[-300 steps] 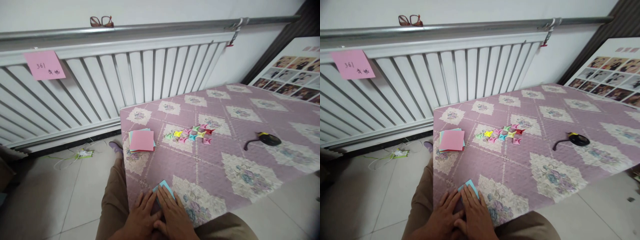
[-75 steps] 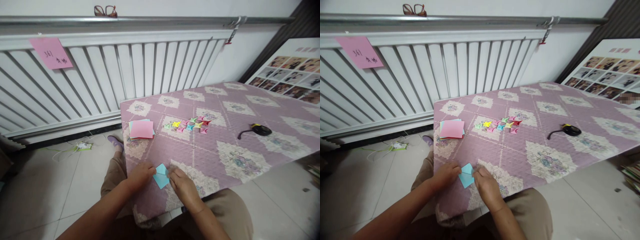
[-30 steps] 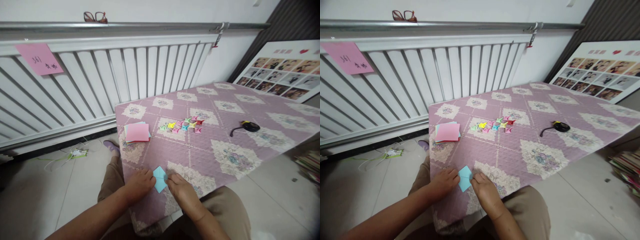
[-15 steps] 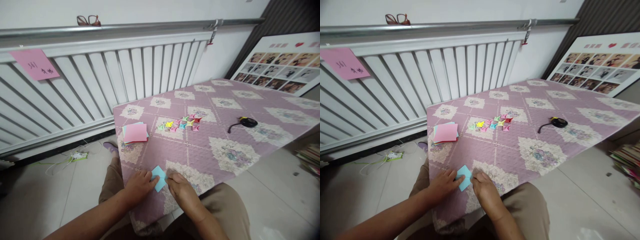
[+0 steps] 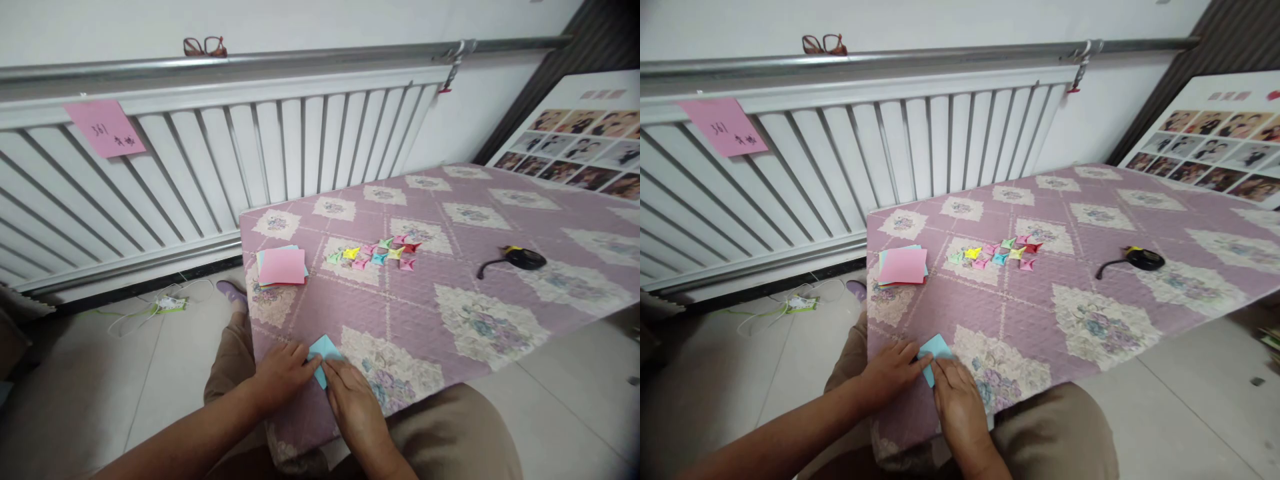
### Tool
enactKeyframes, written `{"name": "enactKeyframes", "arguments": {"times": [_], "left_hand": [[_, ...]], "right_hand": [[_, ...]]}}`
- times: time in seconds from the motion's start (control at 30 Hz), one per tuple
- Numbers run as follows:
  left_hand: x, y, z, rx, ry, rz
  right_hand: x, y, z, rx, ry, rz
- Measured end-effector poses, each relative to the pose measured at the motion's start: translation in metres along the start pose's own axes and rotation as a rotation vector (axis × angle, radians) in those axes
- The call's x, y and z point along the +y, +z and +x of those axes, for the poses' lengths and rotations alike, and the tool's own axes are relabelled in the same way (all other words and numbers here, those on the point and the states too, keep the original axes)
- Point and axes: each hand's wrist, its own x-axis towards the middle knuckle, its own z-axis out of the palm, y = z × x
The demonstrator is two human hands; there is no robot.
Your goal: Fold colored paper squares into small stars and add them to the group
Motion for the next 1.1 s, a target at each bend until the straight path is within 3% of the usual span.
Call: {"name": "enactKeyframes", "arguments": {"times": [0.23, 0.53, 0.73, 0.83, 0.97, 1.1], "left_hand": [[-0.008, 0.002, -0.015, 0.015, -0.064, -0.041], [-0.009, 0.002, -0.015, -0.02, -0.116, -0.098], [-0.005, 0.0, -0.017, -0.046, -0.277, -0.097], [0.002, 0.0, -0.018, 0.008, -0.322, -0.15], [0.023, 0.009, -0.017, 0.16, -0.229, -0.184], [0.041, 0.022, -0.017, 0.113, -0.224, -0.214]], "right_hand": [[-0.001, 0.0, 0.001, -0.055, 0.0, -0.058], [-0.002, -0.001, 0.002, -0.097, -0.004, -0.08], [-0.003, 0.0, 0.001, -0.116, 0.003, -0.095], [-0.005, 0.0, 0.001, -0.119, 0.008, -0.105], [-0.008, -0.001, 0.004, -0.141, 0.026, -0.098], [-0.009, -0.003, 0.003, -0.14, 0.043, -0.07]]}}
